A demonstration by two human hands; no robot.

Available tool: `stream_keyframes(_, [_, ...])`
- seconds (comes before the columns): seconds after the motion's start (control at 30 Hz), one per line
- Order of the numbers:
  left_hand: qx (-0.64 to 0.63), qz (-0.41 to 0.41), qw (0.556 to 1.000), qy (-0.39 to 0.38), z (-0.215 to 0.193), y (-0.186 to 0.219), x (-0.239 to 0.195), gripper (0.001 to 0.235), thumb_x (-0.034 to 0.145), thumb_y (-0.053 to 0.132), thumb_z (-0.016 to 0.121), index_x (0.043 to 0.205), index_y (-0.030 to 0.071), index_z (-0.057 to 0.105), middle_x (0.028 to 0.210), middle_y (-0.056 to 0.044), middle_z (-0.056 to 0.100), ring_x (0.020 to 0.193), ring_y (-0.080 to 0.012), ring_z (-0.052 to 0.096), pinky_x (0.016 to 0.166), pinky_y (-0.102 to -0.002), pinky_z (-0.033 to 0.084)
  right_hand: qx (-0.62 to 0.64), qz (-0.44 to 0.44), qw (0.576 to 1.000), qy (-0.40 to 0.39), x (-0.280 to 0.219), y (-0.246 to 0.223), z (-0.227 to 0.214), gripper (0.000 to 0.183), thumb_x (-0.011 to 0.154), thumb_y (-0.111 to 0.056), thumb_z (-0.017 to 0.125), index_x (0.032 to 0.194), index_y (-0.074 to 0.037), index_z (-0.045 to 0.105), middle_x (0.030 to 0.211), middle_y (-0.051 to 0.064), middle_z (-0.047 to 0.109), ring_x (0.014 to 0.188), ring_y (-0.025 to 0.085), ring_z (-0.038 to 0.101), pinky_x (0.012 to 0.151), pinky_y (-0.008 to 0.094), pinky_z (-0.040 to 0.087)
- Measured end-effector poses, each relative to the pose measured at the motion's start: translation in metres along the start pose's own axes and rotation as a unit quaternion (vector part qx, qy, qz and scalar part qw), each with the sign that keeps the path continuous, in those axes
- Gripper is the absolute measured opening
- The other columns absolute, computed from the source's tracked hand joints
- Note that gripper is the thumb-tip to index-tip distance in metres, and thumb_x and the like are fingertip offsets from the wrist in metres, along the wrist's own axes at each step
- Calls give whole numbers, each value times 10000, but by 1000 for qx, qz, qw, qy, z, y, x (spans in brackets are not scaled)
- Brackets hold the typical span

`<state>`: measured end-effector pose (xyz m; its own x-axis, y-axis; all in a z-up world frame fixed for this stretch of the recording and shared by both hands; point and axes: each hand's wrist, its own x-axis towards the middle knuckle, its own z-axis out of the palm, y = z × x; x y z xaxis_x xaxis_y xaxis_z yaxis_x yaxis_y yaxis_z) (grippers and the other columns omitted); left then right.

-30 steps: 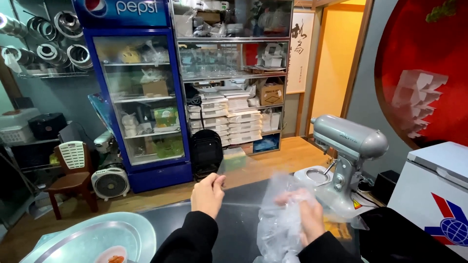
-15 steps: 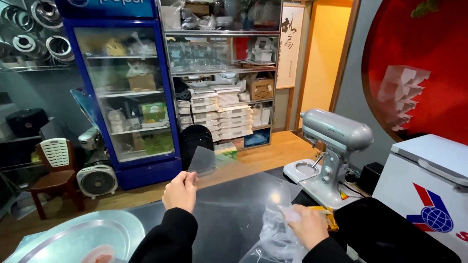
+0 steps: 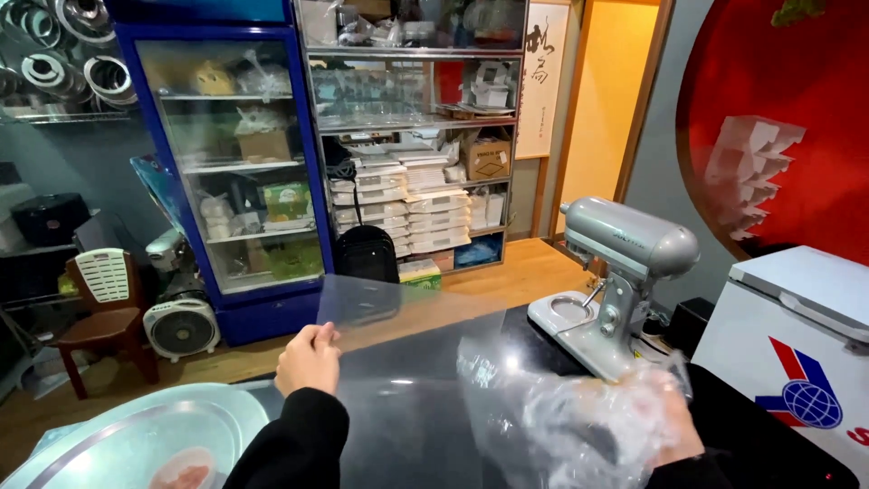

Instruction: Assembling a clear plastic display box from a flat pre-cut sheet on a counter in a pastry shop.

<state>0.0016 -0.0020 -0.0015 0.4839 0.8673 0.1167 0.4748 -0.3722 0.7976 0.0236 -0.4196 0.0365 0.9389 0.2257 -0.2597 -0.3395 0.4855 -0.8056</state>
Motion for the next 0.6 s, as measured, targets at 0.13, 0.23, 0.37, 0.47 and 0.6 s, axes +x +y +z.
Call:
stream_keyframes(0.13, [35,17,999,-11,25,3,2,423,1144,694,513,1139,421,836,1121,34,912,1280,-362,792,1173,-535,574,-96,-29,991,83,134,43,-121,461,1027,-254,635,1395,-7,762,1243,262,771,1094,415,717,930,574,532])
stream_keyframes(0.23, [-4,45,999,-27,25,22,-20,381,1133,490,540,981,312,840,1061,-37,887,1136,-389,760,952,-497,526,-145,-40,980,127,152,37,-150,406,1027,-44,792,1420,53,777,1295,284,795,1116,379,732,972,509,556])
stream_keyframes(0.37, [-50,29,996,-62,51,14,-26,393,1161,452,527,976,281,829,923,71,881,1036,-279,785,957,-451,543,-478,43,866,143,84,-1,-116,444,1030,-250,504,1219,-17,831,1198,250,800,1111,378,734,924,477,551])
stream_keyframes(0.47, [-92,42,994,-50,108,-29,-2,383,1151,422,558,930,252,821,852,64,861,940,-258,791,935,-428,557,-767,115,608,169,44,-40,-105,625,1028,-605,427,1457,-276,742,1455,147,848,1375,389,793,1133,445,592])
stream_keyframes(0.6, [-142,127,982,-2,185,-88,32,326,1089,366,630,858,242,824,789,63,847,878,-268,814,942,-406,560,-345,-4,858,381,-15,-52,-111,513,1125,-529,713,1264,-65,880,1382,191,758,1235,324,628,1097,471,416])
